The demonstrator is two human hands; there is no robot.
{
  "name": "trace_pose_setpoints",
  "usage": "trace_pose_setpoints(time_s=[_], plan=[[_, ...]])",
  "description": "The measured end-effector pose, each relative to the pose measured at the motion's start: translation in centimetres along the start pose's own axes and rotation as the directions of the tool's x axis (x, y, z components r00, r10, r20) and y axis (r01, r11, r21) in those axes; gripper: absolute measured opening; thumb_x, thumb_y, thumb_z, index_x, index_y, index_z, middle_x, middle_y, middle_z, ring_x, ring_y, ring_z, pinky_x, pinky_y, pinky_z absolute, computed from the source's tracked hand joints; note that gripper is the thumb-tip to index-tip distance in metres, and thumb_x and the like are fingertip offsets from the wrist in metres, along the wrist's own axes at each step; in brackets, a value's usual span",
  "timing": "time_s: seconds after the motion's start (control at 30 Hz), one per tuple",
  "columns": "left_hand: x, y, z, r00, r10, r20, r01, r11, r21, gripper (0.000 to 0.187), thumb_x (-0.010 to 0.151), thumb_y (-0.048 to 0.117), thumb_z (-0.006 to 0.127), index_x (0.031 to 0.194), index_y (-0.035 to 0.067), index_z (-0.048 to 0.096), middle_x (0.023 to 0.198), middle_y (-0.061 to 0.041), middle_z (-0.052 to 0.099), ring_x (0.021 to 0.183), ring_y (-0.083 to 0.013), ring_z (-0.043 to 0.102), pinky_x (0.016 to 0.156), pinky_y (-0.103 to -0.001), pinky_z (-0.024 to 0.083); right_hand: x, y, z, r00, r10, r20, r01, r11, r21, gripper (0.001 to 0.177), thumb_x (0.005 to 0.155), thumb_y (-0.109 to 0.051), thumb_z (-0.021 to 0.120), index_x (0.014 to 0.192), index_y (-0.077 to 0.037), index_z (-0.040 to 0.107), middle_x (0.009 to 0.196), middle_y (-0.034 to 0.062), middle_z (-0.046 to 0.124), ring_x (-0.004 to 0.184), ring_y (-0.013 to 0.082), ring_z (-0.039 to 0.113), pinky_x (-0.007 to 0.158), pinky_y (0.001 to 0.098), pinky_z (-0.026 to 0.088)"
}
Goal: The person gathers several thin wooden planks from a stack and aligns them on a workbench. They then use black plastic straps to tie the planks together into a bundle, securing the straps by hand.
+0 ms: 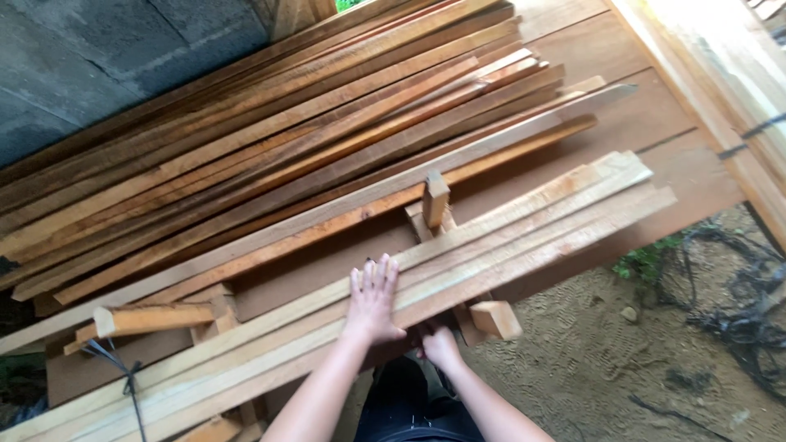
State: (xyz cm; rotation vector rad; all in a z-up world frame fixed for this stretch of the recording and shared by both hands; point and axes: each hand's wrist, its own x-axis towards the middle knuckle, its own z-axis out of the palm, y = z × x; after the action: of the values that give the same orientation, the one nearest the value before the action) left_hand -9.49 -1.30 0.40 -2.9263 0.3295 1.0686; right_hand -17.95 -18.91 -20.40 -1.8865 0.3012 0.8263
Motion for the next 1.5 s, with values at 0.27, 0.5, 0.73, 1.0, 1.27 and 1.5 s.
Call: trace_pose_setpoints(time_s=[0.27,0.5,0.73,1.0,1.27,1.5], plan=[[3.2,-5.1,1.4,0.972,-0.086,-0.216,-0.049,0.831,-0.554,0.075,0.085,0.058,0.064,0.142,0.012,0.048,0.156,-0.009,0.042,0.146,-0.0309,0.038,0.122,-0.05,0.029,8.1,13.8,4.6,0.902,-0.326,-0.282,0.315,0.945,-0.083,0.054,0.094,-0.015,0.061,0.141,0.004,0.044,0.143,0.0251,0.051,0.132,0.0338,0.05,0.109,0.0433,0.041],[14.7,-8.7,2.9,0.866,-0.073,0.495,0.402,0.69,-0.602,0.071,0.1,0.068,0.044,0.131,0.009,0.069,0.145,-0.016,0.06,0.136,-0.0335,0.056,0.115,-0.045,0.041,8.5,23.0,7.4,0.974,0.059,-0.218,0.141,0.595,0.791,0.051,0.104,-0.019,0.045,0.15,-0.003,0.033,0.149,0.0146,0.046,0.133,0.0239,0.046,0.112,0.0378,0.042],[18.5,-7.5,4.6,0.808,0.111,0.579,0.438,0.543,-0.716,0.064,0.097,0.058,0.056,0.139,0.011,0.065,0.148,-0.012,0.058,0.138,-0.0296,0.053,0.117,-0.043,0.04,7.2,19.8,5.2,0.979,0.086,-0.182,0.014,0.874,0.485,0.054,0.101,-0.018,0.054,0.15,-0.003,0.035,0.152,0.013,0.045,0.135,0.0215,0.046,0.113,0.036,0.043],[20.5,-8.8,6.6,0.947,0.025,0.322,0.321,0.025,-0.947,0.041,0.107,0.036,0.042,0.101,0.006,0.069,0.096,-0.013,0.08,0.087,-0.0219,0.077,0.084,-0.036,0.061,5.9,20.1,5.1,0.951,0.3,-0.075,-0.148,0.655,0.741,0.055,0.098,-0.015,0.052,0.151,-0.006,0.038,0.154,0.0138,0.048,0.135,0.0264,0.051,0.111,0.0387,0.046],[13.9,-8.2,-2.6,0.983,-0.175,0.054,0.127,0.441,-0.889,0.041,0.102,0.04,0.054,0.096,0.005,0.074,0.091,-0.014,0.077,0.084,-0.0265,0.074,0.078,-0.04,0.057,-0.9,2.7,-2.2,0.999,0.038,-0.025,-0.045,0.893,-0.448,0.041,0.094,-0.023,0.064,0.126,0.003,0.062,0.127,0.0268,0.064,0.12,0.0356,0.061,0.104,0.0418,0.049],[9.7,-6.2,-5.5,0.994,-0.074,-0.081,-0.004,0.712,-0.703,0.043,0.102,0.042,0.054,0.098,0.004,0.074,0.101,-0.02,0.075,0.097,-0.0367,0.071,0.089,-0.046,0.055,-10.9,-16.7,-8.2,0.996,0.061,0.072,-0.004,0.791,-0.612,0.035,0.102,-0.036,0.053,0.101,-0.005,0.068,0.096,0.0232,0.073,0.097,0.0409,0.068,0.089,0.0498,0.053]])
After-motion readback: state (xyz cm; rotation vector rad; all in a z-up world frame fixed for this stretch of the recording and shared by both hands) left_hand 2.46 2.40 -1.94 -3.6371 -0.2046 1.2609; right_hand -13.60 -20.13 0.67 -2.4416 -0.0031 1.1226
